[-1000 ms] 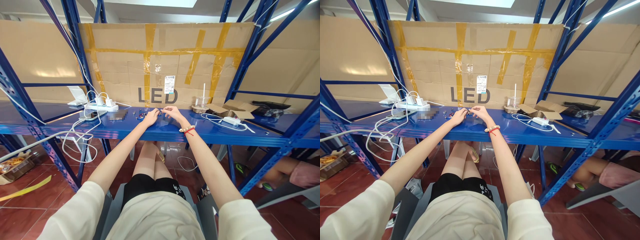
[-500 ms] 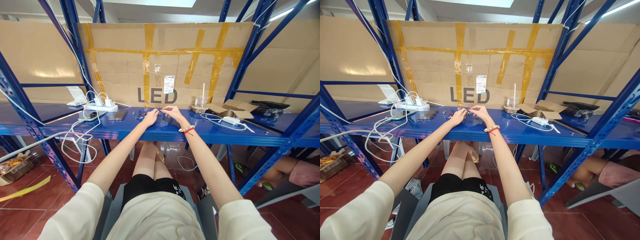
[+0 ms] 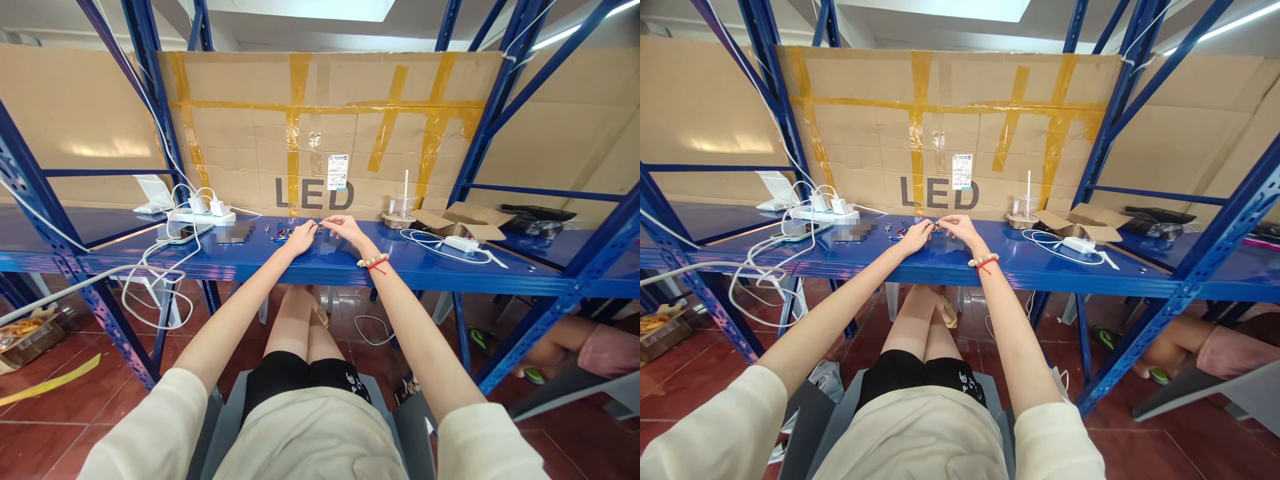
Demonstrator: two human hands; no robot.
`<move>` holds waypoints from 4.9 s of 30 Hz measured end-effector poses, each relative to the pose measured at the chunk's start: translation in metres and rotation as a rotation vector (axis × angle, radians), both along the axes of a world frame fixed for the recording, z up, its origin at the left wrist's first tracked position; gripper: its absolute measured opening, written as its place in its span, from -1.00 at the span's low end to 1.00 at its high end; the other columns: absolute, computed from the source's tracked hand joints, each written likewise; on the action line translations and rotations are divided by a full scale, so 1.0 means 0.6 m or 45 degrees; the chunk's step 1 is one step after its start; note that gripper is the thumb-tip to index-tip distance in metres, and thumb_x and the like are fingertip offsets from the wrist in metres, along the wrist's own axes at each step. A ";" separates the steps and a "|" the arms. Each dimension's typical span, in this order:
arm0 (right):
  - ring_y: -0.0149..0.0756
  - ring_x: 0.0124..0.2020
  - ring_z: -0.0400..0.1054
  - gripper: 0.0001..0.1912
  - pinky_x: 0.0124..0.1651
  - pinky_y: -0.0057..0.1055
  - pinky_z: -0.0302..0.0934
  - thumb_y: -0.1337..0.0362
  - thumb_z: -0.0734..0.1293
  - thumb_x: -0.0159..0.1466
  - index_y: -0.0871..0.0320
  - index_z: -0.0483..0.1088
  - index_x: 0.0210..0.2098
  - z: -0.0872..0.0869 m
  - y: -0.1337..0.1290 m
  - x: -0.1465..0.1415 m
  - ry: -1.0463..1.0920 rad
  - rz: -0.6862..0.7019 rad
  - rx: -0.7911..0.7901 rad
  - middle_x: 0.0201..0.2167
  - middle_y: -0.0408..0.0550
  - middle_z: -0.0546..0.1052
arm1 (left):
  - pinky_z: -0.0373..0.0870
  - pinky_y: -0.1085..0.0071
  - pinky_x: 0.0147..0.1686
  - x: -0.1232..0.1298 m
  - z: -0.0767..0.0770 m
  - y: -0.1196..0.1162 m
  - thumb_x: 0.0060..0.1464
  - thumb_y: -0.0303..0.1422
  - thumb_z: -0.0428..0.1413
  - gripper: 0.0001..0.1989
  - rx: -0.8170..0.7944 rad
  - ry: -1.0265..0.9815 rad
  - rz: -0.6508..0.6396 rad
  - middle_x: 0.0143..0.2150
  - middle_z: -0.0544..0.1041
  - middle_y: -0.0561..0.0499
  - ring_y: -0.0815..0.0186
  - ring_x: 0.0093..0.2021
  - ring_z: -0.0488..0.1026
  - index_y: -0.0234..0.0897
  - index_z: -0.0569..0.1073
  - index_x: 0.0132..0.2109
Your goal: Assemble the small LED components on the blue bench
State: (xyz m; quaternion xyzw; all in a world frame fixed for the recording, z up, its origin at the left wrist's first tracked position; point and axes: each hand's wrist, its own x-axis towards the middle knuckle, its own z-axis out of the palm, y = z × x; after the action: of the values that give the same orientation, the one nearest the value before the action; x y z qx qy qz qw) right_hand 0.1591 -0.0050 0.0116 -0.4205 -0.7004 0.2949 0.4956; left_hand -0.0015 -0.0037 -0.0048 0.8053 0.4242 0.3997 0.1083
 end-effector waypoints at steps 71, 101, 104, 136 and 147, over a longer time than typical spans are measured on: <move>-0.49 -0.51 0.26 -0.59 -0.60 -0.60 0.08 0.12 0.39 -0.03 0.24 0.48 -0.24 -0.006 0.011 0.000 -0.026 0.141 0.158 -0.33 0.01 0.51 | 0.21 0.46 -0.35 -0.007 0.003 -0.002 0.14 -0.32 -0.20 -0.75 0.093 -0.001 -0.102 -0.55 0.34 0.07 0.38 -0.47 0.29 -0.27 0.33 -0.28; -0.57 -0.71 0.07 -0.54 -0.65 -0.52 0.00 -0.02 0.42 -0.15 0.28 0.45 -0.48 -0.009 0.008 0.005 -0.175 0.236 0.131 -0.64 -0.14 0.39 | 0.27 0.42 -0.30 -0.013 -0.010 0.003 0.03 -0.32 -0.02 -0.79 -0.034 -0.097 -0.339 -0.57 0.41 0.11 0.38 -0.48 0.37 -0.33 0.28 -0.18; -0.58 -0.72 0.06 -0.57 -0.66 -0.52 -0.01 0.01 0.43 -0.16 0.28 0.44 -0.50 -0.008 0.007 0.006 -0.185 0.235 0.126 -0.64 -0.14 0.39 | 0.28 0.41 -0.28 -0.012 -0.010 0.001 0.01 -0.31 0.01 -0.72 -0.044 -0.118 -0.340 -0.58 0.41 0.12 0.38 -0.48 0.38 -0.34 0.25 -0.12; -0.58 -0.69 0.06 -0.52 -0.65 -0.55 0.01 0.08 0.42 -0.09 0.29 0.47 -0.26 -0.016 0.011 0.004 -0.113 0.280 0.028 -0.61 -0.15 0.40 | 0.25 0.45 -0.41 -0.012 -0.002 -0.005 0.01 -0.32 -0.06 -0.82 -0.132 -0.143 -0.237 -0.61 0.37 0.08 0.40 -0.54 0.30 -0.32 0.32 -0.45; -0.53 -0.64 0.16 -0.58 -0.65 -0.56 0.07 0.05 0.40 -0.05 0.27 0.48 -0.34 -0.012 0.008 0.006 -0.161 0.245 0.082 -0.51 -0.05 0.47 | 0.24 0.44 -0.39 -0.011 -0.002 -0.006 0.09 -0.32 -0.14 -0.79 -0.013 0.034 -0.242 -0.48 0.42 0.03 0.39 -0.50 0.31 -0.32 0.33 -0.35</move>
State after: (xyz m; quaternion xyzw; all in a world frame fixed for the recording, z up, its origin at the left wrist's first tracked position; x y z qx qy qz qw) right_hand 0.1625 -0.0001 0.0045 -0.3528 -0.7766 0.2913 0.4331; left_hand -0.0080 -0.0074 -0.0062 0.8466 0.3492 0.3748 0.1442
